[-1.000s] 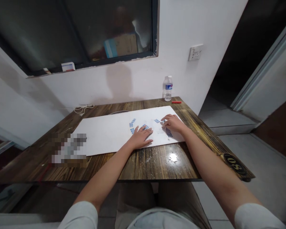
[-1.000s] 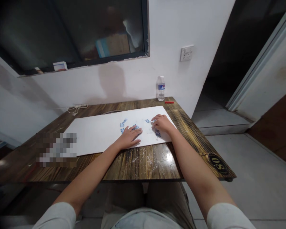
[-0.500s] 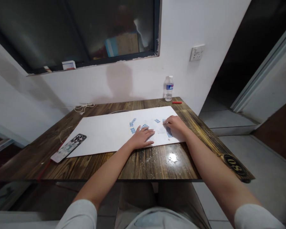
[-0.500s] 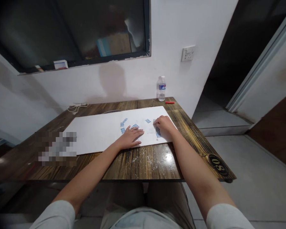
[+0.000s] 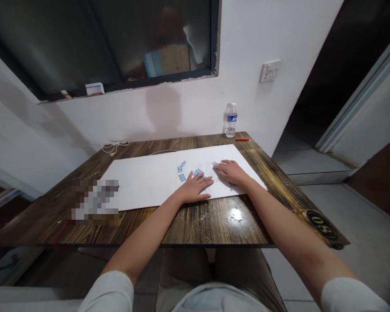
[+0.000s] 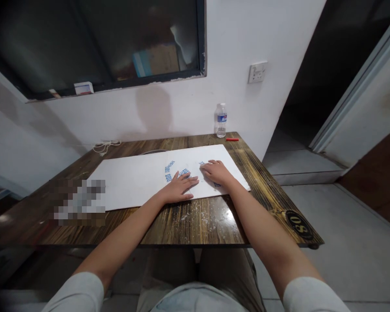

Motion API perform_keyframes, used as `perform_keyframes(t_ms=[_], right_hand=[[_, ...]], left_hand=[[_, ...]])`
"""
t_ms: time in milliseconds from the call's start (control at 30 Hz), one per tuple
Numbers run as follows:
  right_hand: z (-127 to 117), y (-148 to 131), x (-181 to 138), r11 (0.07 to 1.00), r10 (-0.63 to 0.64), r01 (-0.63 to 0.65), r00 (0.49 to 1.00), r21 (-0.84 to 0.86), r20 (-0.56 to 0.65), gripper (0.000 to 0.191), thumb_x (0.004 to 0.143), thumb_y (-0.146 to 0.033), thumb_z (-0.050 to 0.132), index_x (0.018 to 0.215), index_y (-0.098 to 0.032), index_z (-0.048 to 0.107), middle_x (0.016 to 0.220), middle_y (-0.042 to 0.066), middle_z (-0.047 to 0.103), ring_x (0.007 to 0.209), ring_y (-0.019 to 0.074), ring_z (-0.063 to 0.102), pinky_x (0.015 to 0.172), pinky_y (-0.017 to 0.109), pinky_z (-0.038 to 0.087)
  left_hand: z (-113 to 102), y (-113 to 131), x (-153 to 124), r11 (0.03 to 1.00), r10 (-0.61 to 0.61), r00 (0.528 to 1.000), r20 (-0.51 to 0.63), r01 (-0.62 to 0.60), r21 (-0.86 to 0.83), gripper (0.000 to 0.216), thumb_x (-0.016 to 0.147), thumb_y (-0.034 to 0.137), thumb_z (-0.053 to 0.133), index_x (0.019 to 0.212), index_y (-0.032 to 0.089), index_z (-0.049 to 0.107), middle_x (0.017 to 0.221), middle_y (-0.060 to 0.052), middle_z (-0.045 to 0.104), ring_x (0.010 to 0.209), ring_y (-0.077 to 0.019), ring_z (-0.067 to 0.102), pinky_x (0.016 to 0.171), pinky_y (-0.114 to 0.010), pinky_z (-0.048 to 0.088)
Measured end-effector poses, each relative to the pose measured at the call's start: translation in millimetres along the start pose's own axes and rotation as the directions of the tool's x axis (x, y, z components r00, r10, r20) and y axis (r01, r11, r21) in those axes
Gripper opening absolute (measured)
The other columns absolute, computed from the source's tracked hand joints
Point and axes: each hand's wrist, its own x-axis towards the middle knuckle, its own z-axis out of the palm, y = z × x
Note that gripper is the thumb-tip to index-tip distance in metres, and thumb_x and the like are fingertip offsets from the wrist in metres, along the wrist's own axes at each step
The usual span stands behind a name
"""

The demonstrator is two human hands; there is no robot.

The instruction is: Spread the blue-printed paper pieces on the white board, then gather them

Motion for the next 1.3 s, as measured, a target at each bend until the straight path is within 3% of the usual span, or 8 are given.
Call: perform_keyframes(t_ms=[133,267,400,533,800,967,1167,1300], right_hand=[[0,-3,-1,0.999,0.023,-0.023,0.999,-0.025,-0.022,0.038,0.095,-0.029,0.045,0.129,-0.025,0.060,0.134,0.007,0.061,0.129,0.0329,0.047,0.102,0.050,0.036],[-4,-6,1,0.995,-0.080,0.081,0.997,0.058,-0.018,0.035,0.096,-0.030,0.045,0.126,-0.028,0.063,0.134,0.004,0.061,0.131,0.0291,0.046,0.104,0.048,0.036],[-10,-7,2,0.978,-0.183,0.183,0.983,0.105,-0.008,0.030,0.096,-0.037,0.046,0.104,-0.029,0.074,0.129,0.002,0.065,0.128,0.0283,0.049,0.103,0.047,0.035],[-14,-2,1,0.987,-0.124,0.128,0.991,0.093,-0.050,0.030,0.094,-0.041,0.051,0.089,-0.026,0.077,0.124,0.004,0.068,0.121,0.0287,0.053,0.099,0.045,0.037],[-17,-3,2,0.946,-0.206,0.219,0.975,0.238,-0.079,0.040,0.097,-0.042,0.043,0.093,-0.024,0.078,0.106,0.006,0.075,0.101,0.0235,0.062,0.093,0.039,0.044],[-13,-3,3,0.923,-0.240,0.237,0.970,0.304,-0.030,0.035,0.094,-0.046,0.049,0.092,-0.026,0.078,0.116,0.006,0.072,0.113,0.0249,0.061,0.101,0.040,0.043],[-8,-3,3,0.935,-0.172,0.158,0.985,0.318,0.019,0.042,0.092,-0.050,0.053,0.119,-0.023,0.069,0.126,0.010,0.066,0.126,0.0287,0.054,0.105,0.044,0.042],[-11,-4,3,0.925,-0.191,0.183,0.982,0.333,-0.009,0.034,0.092,-0.048,0.054,0.104,-0.025,0.074,0.118,0.008,0.070,0.124,0.0275,0.055,0.104,0.043,0.043]], left_hand=[[1,-1,1,0.999,0.033,0.999,-0.016,-0.032,0.005,0.068,0.089,0.067,0.042,0.149,0.037,0.033,0.154,-0.002,0.037,0.145,-0.0320,0.025,0.116,-0.061,0.006],[1,0,1,1.000,0.024,1.000,-0.001,-0.024,0.015,0.068,0.089,0.067,0.041,0.149,0.035,0.033,0.155,-0.002,0.036,0.145,-0.0325,0.024,0.116,-0.061,0.006],[-1,1,0,0.999,0.017,0.999,-0.028,-0.016,0.047,0.065,0.091,0.063,0.041,0.148,0.034,0.034,0.155,-0.002,0.037,0.146,-0.0302,0.022,0.117,-0.058,0.004],[-3,2,0,0.997,-0.005,0.998,-0.068,0.011,0.077,0.057,0.093,0.057,0.041,0.144,0.032,0.043,0.152,-0.003,0.042,0.144,-0.0274,0.026,0.118,-0.053,0.006],[-4,0,-1,0.996,-0.044,0.984,-0.174,0.057,0.069,0.045,0.095,0.047,0.042,0.134,0.029,0.055,0.142,-0.004,0.054,0.137,-0.0245,0.040,0.115,-0.048,0.019],[-2,-3,0,0.996,-0.069,0.977,-0.201,0.078,0.042,0.043,0.095,0.045,0.044,0.131,0.027,0.057,0.135,-0.006,0.059,0.133,-0.0244,0.043,0.113,-0.048,0.022],[-1,-4,1,0.996,-0.074,0.971,-0.226,0.084,0.038,0.040,0.095,0.043,0.044,0.128,0.025,0.059,0.132,-0.005,0.062,0.131,-0.0232,0.046,0.111,-0.046,0.025],[-1,-4,1,0.991,-0.127,0.954,-0.272,0.135,0.012,0.038,0.094,0.041,0.045,0.126,0.025,0.061,0.130,-0.006,0.063,0.128,-0.0230,0.049,0.108,-0.045,0.029]])
